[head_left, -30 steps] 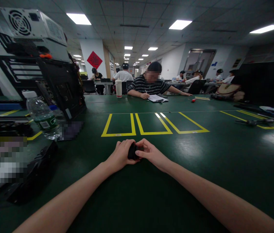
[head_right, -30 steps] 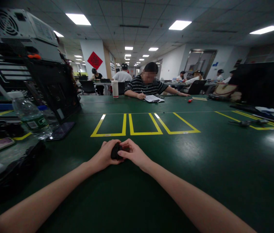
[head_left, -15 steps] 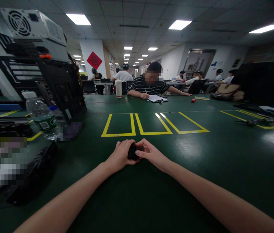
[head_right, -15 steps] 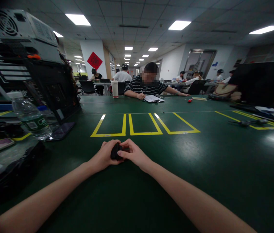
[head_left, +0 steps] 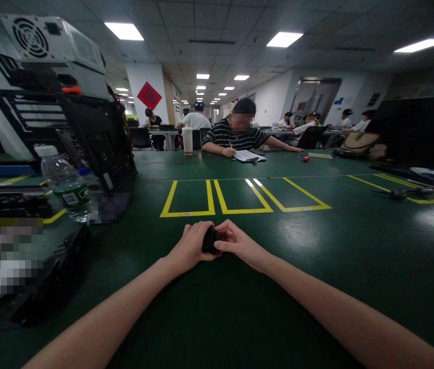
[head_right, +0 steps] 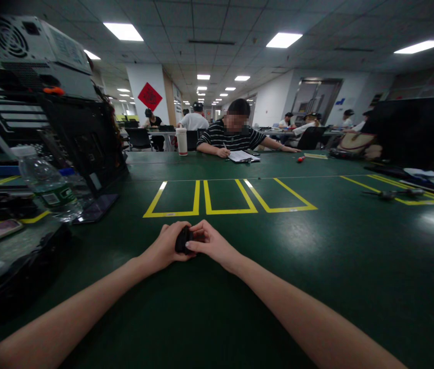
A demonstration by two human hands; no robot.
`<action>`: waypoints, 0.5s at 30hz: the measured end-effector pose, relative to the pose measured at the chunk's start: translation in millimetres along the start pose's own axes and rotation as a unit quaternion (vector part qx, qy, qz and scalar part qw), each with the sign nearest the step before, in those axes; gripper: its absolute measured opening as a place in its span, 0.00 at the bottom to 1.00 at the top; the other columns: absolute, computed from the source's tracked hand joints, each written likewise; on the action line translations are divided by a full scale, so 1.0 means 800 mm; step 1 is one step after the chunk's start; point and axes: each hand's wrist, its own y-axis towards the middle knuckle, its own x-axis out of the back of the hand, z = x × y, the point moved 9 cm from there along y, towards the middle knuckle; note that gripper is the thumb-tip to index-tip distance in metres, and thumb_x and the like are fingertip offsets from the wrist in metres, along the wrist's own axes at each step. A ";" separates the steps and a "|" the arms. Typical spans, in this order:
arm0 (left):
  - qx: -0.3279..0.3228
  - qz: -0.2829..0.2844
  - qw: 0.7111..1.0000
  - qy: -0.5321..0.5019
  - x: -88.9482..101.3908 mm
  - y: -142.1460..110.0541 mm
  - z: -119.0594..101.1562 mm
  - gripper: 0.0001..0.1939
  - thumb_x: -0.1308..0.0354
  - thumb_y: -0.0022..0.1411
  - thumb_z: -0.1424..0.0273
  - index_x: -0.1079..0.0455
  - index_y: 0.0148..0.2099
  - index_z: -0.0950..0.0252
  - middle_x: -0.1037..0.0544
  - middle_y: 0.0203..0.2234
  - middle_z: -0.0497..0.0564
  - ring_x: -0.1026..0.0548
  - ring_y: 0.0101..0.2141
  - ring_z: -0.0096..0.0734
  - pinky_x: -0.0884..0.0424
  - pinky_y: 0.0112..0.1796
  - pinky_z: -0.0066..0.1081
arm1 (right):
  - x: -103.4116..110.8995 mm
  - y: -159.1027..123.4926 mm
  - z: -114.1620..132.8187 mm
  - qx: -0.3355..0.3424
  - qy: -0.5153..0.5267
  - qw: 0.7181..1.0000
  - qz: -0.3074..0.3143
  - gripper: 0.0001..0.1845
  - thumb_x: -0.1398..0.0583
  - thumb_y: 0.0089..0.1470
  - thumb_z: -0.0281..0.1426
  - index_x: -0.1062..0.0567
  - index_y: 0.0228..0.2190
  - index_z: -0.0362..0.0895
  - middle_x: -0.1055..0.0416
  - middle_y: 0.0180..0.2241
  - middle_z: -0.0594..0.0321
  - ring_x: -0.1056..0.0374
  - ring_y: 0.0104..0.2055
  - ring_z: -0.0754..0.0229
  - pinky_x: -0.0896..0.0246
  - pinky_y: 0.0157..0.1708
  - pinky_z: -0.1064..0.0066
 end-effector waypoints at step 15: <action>0.006 -0.002 1.000 0.003 -0.001 0.001 0.003 0.26 0.41 0.48 0.66 0.46 0.48 0.62 0.34 0.42 0.52 0.35 0.43 0.40 0.42 0.41 0.38 | 0.002 0.001 -0.005 -0.014 -0.011 1.000 -0.005 0.19 0.38 0.40 0.30 0.37 0.36 0.45 0.38 0.39 0.63 0.40 0.44 0.59 0.42 0.43 0.62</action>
